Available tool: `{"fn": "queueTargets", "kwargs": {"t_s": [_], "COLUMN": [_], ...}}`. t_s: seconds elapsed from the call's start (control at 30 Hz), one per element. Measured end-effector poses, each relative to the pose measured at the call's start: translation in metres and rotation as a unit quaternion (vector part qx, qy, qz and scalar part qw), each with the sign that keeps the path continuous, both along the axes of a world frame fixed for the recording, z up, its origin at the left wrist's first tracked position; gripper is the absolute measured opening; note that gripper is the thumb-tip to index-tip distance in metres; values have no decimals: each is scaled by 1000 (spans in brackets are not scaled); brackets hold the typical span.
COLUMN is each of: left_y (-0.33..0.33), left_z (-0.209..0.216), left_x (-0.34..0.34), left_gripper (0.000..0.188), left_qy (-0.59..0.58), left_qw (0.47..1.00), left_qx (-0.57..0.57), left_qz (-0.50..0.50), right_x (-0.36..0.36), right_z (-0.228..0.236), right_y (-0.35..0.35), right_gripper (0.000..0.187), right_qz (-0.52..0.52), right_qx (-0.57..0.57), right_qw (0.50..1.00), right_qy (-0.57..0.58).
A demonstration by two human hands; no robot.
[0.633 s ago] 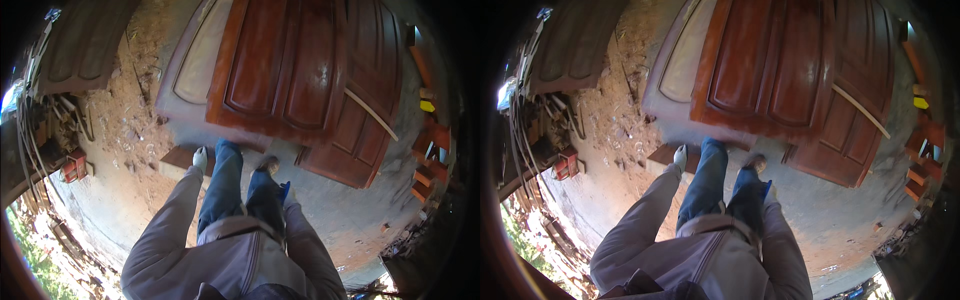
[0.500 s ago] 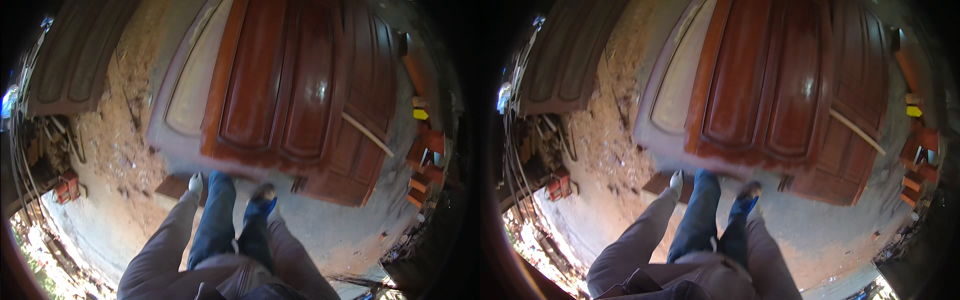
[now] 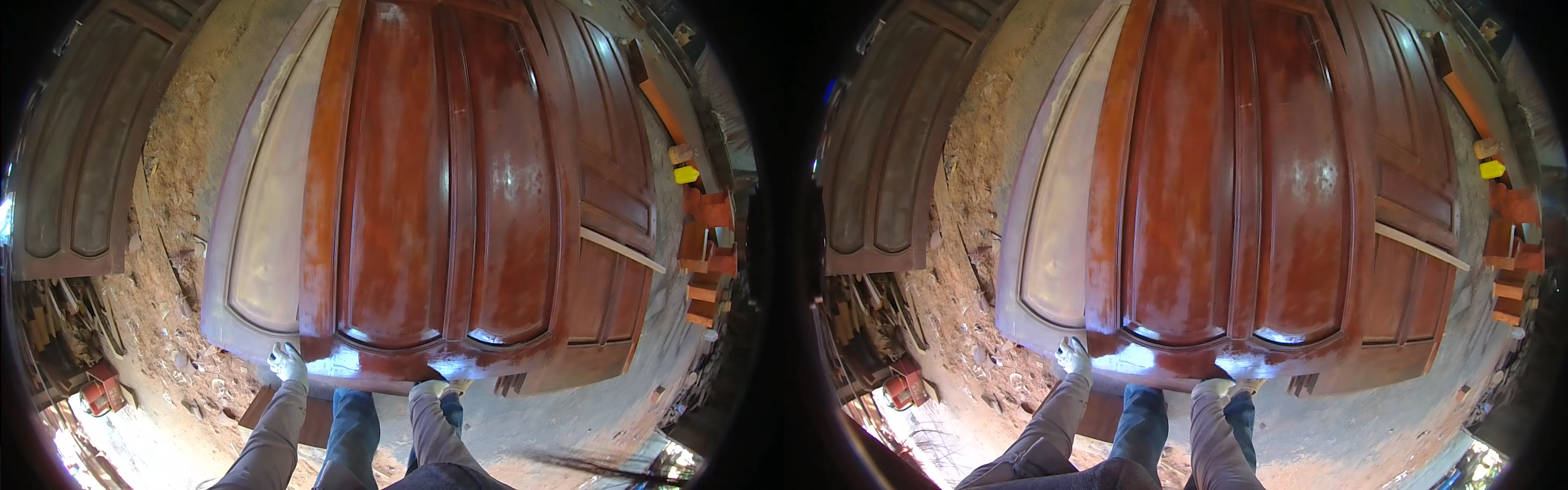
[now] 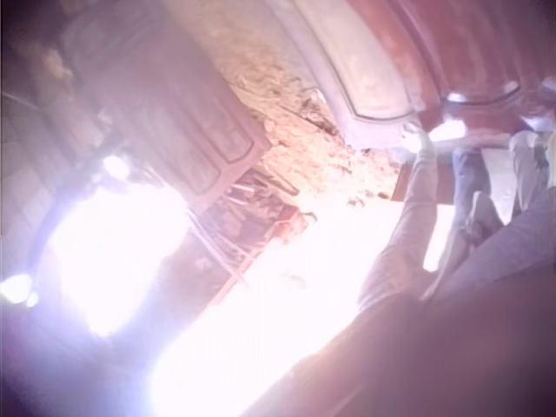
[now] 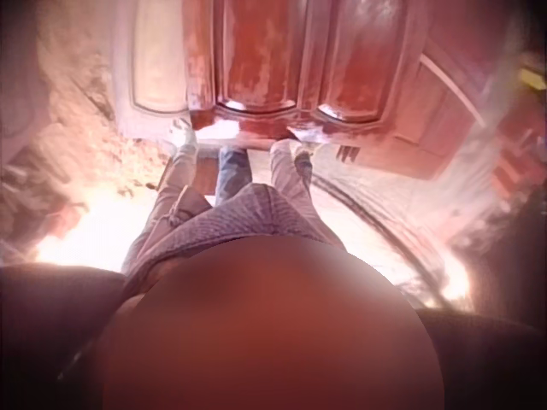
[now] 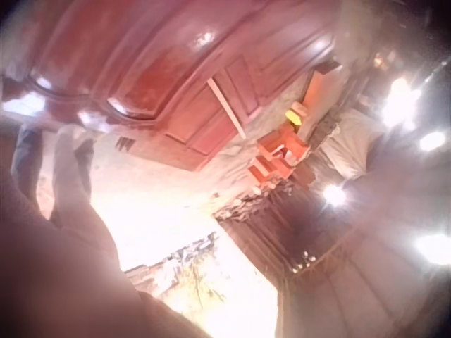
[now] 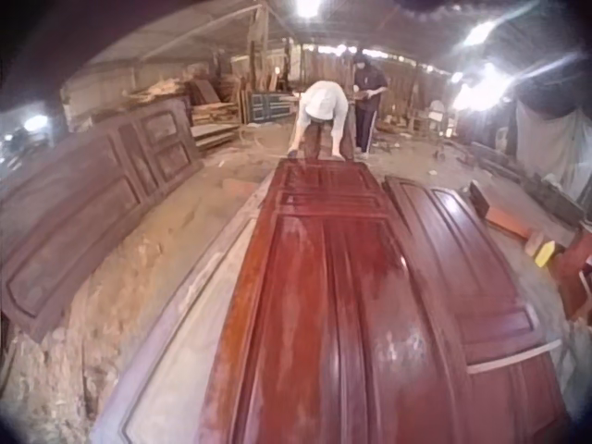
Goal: The person moves a wooden door in a workshop, then uses a spray gun to apply finish to two large wooden doors lying flat on the floor. The person walks around the doors to cover different sections while spraying.
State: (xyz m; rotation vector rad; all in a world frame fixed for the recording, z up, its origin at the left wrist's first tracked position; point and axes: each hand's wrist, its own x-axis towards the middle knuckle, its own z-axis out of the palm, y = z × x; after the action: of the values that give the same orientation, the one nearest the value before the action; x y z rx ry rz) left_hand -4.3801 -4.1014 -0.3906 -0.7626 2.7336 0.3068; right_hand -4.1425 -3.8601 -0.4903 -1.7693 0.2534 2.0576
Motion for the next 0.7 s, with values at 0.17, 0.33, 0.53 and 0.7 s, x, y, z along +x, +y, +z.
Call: {"fn": "queueTargets", "kwargs": {"t_s": [0.17, 0.33, 0.53, 0.7], "left_y": [0, 13, 29, 46], "left_z": [-4, 1, 2, -5], "left_x": [28, 64, 81, 74], "left_gripper": [43, 45, 46, 43], "left_qy": [72, 51, 21, 47], "left_qw": [993, 993, 996, 994], "left_qx": [-90, -99, -86, -102], "left_qz": [-9, 32, 30, 8], "right_x": [51, 104, 133, 138], "right_z": [17, 36, 36, 15], "right_y": [3, 18, 34, 47], "right_gripper": [88, 86, 83, 81], "right_qz": [42, 103, 165, 230], "right_qx": [42, 79, 78, 62], "right_qw": [994, 970, 928, 877], "right_qy": [-87, -206, -325, -418]}}
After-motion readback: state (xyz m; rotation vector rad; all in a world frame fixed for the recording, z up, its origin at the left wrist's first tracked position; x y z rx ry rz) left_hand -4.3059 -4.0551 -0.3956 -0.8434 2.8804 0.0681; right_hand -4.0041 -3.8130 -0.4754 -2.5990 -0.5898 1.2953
